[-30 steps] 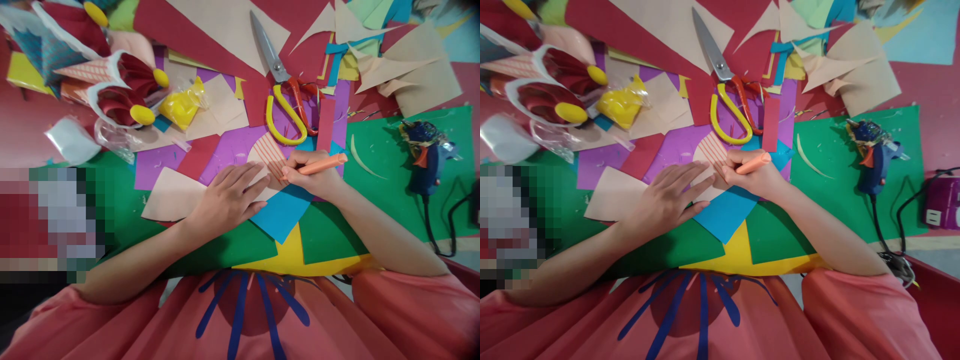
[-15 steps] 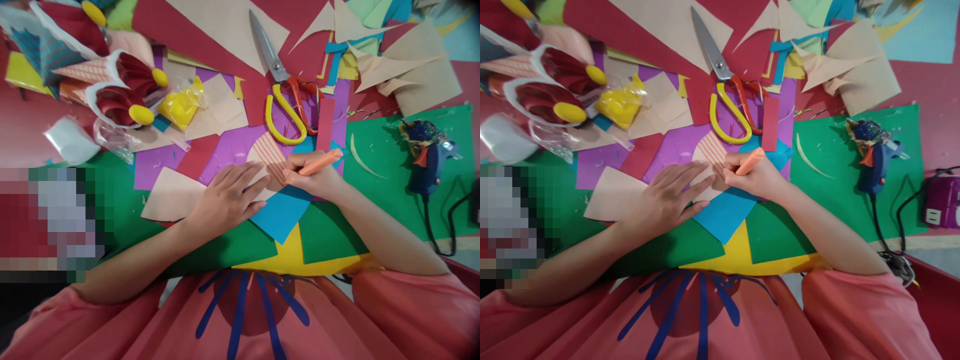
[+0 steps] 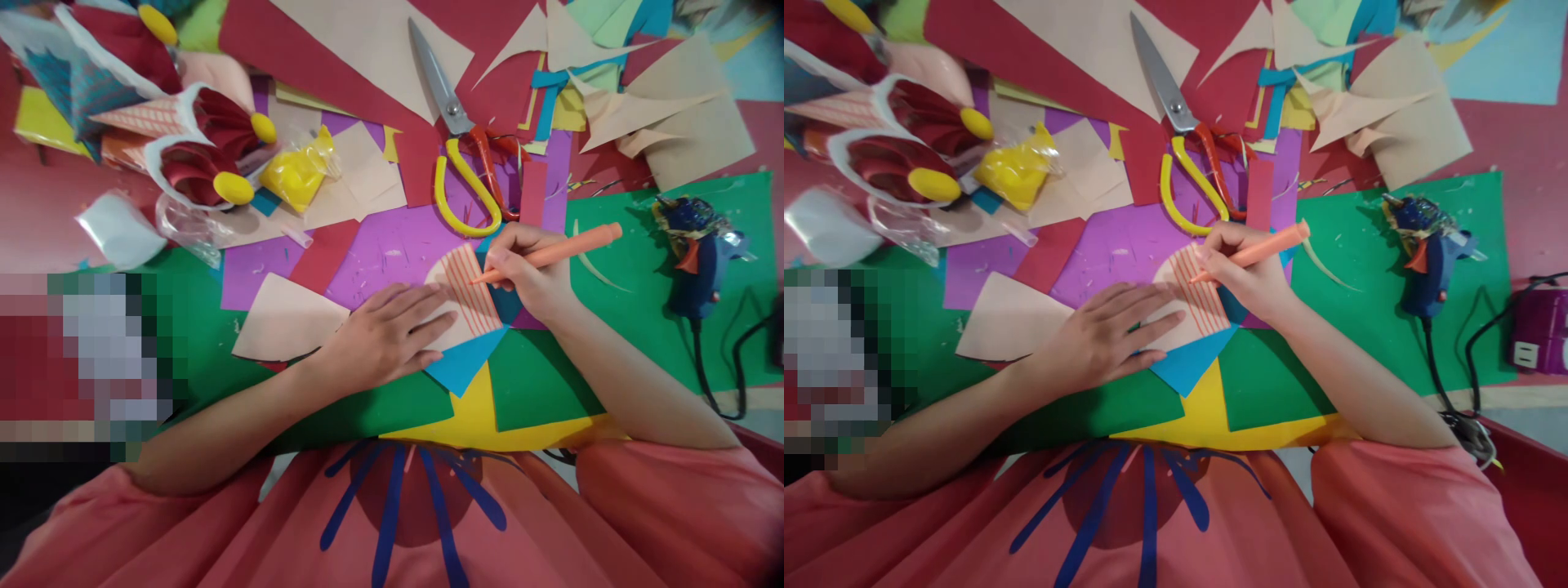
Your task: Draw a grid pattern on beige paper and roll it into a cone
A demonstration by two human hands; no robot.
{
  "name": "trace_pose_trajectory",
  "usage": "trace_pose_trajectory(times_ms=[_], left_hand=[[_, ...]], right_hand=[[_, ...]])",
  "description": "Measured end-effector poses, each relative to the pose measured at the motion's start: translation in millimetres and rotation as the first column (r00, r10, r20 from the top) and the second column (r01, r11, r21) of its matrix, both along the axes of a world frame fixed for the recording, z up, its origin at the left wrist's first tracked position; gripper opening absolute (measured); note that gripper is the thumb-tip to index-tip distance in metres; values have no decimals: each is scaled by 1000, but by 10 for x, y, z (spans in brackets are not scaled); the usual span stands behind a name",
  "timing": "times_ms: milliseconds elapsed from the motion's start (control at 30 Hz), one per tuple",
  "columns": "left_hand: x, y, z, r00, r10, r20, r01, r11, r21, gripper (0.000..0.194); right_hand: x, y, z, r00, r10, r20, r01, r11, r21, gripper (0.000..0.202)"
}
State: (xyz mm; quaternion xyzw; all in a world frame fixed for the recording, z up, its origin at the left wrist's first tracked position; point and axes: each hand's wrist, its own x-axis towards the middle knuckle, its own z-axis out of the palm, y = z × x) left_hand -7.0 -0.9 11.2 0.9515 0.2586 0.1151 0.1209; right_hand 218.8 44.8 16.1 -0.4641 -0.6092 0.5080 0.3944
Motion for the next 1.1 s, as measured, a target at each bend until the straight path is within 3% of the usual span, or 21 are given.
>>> trace_pose_trajectory(times_ms=[100, 367, 1100], left_hand=[[9, -27, 1, 996, -81, -33, 81, 997, -11, 40], [17, -25, 19, 996, -81, -40, 80, 996, -33, 39], [23, -29, 17, 997, -75, -35, 74, 997, -12, 39]], right_hand=[[-17, -21, -2, 995, -18, 101, 11, 997, 74, 23], [-33, -31, -53, 964, -7, 265, -18, 996, 92, 31], [-38, -21, -71, 959, 23, 281, -59, 991, 120, 32]])
